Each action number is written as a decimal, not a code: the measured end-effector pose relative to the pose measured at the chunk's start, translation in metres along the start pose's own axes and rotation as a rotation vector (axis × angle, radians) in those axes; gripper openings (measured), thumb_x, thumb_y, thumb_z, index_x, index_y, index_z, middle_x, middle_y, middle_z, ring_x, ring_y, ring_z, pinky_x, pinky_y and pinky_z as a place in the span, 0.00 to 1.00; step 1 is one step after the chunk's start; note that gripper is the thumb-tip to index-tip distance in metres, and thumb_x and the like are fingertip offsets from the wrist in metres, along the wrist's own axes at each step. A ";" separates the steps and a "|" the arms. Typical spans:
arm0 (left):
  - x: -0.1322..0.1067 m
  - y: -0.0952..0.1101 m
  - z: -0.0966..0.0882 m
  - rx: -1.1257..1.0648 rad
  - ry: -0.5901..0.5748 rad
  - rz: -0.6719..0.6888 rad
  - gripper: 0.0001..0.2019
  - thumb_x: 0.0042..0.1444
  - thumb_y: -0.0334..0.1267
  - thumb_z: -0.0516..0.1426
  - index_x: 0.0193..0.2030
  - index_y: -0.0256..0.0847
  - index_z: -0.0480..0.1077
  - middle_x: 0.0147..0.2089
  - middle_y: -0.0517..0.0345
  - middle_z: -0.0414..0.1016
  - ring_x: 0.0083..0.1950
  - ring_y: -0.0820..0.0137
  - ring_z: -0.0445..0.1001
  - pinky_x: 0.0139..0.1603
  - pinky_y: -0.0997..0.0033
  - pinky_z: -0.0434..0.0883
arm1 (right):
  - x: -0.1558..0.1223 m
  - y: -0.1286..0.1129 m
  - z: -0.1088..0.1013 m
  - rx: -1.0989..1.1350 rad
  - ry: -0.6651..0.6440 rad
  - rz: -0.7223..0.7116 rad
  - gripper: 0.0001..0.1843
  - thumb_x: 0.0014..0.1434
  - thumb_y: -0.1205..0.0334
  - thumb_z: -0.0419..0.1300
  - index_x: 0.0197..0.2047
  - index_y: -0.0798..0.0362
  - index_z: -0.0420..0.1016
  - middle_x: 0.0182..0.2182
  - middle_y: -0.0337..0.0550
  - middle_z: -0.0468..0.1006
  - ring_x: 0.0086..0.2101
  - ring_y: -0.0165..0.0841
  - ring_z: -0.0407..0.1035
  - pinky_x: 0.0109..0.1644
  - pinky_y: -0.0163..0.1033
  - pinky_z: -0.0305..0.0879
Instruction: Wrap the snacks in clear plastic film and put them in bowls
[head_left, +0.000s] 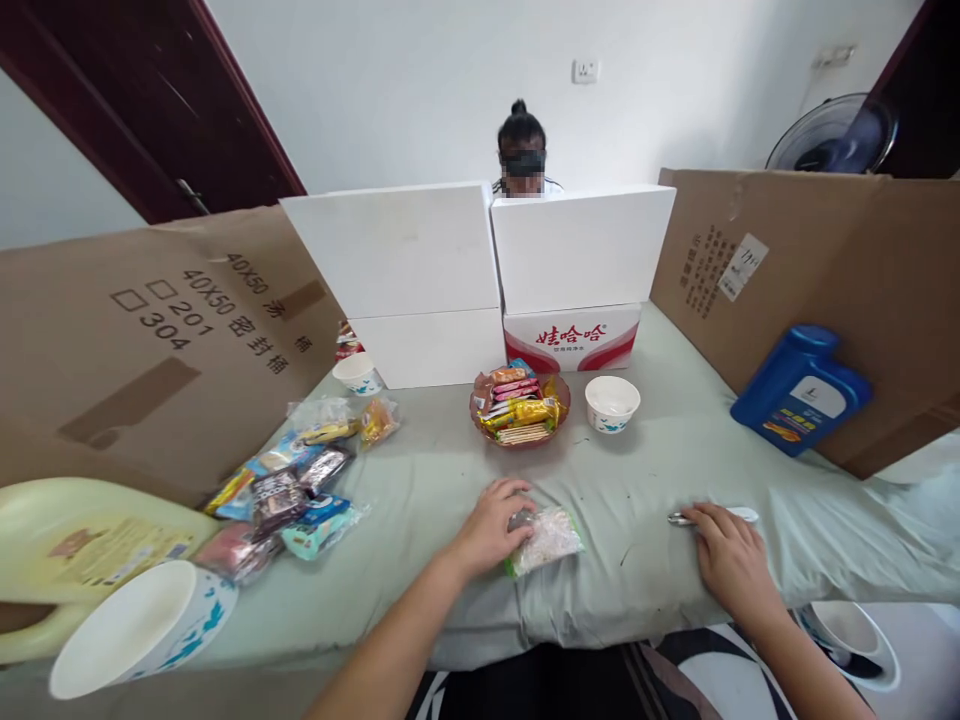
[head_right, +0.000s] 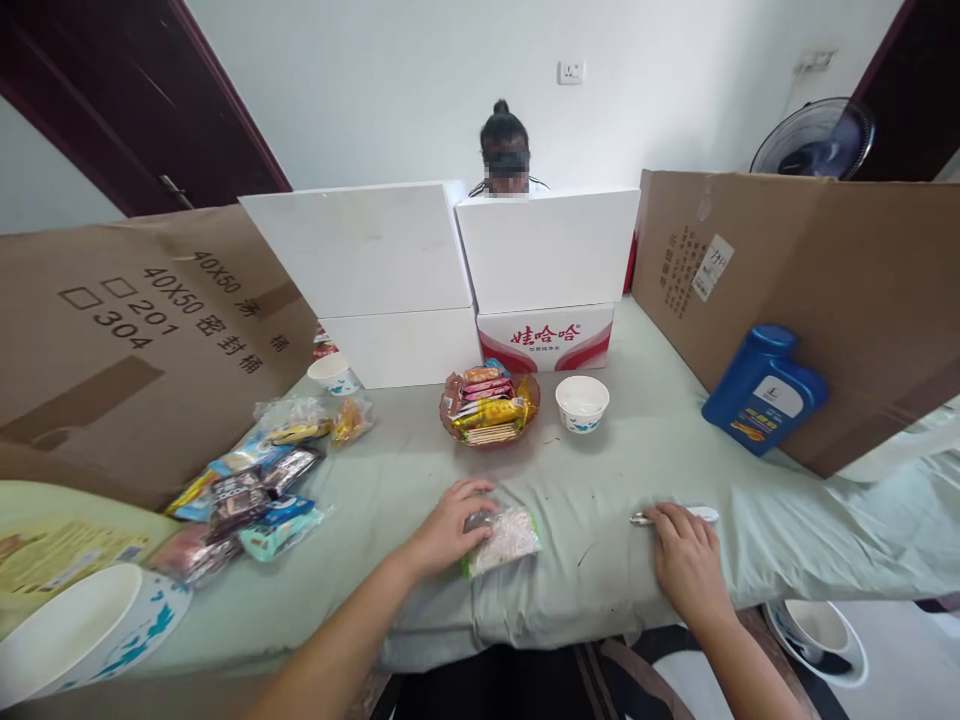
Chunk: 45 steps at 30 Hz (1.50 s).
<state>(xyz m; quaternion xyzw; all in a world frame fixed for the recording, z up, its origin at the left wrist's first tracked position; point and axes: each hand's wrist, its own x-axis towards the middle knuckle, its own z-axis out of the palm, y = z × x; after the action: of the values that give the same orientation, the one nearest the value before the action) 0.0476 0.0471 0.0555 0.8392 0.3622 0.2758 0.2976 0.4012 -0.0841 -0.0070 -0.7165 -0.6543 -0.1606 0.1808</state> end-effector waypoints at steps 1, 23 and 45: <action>-0.004 0.001 0.003 0.109 0.079 0.009 0.08 0.48 0.33 0.63 0.36 0.46 0.77 0.45 0.51 0.75 0.49 0.58 0.72 0.53 0.55 0.69 | 0.002 0.003 -0.001 -0.005 -0.013 -0.004 0.17 0.62 0.68 0.48 0.47 0.51 0.75 0.44 0.47 0.77 0.45 0.42 0.69 0.54 0.53 0.59; -0.063 0.002 0.038 0.088 0.220 0.080 0.18 0.55 0.43 0.62 0.51 0.42 0.69 0.45 0.49 0.68 0.47 0.61 0.69 0.47 0.58 0.72 | 0.044 -0.062 -0.010 0.134 -0.256 -0.401 0.23 0.57 0.76 0.50 0.50 0.48 0.74 0.36 0.43 0.72 0.36 0.36 0.67 0.42 0.40 0.60; -0.080 -0.022 -0.010 -0.094 0.789 -0.335 0.11 0.57 0.43 0.55 0.42 0.40 0.70 0.42 0.52 0.74 0.43 0.65 0.74 0.46 0.65 0.72 | 0.040 -0.118 -0.037 0.539 -0.034 -0.388 0.11 0.61 0.71 0.50 0.43 0.51 0.70 0.41 0.47 0.75 0.47 0.40 0.67 0.54 0.50 0.59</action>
<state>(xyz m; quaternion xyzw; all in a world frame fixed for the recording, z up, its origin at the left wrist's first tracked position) -0.0154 0.0008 0.0270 0.5844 0.5666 0.5396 0.2150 0.2876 -0.0566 0.0502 -0.5075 -0.8004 -0.0011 0.3192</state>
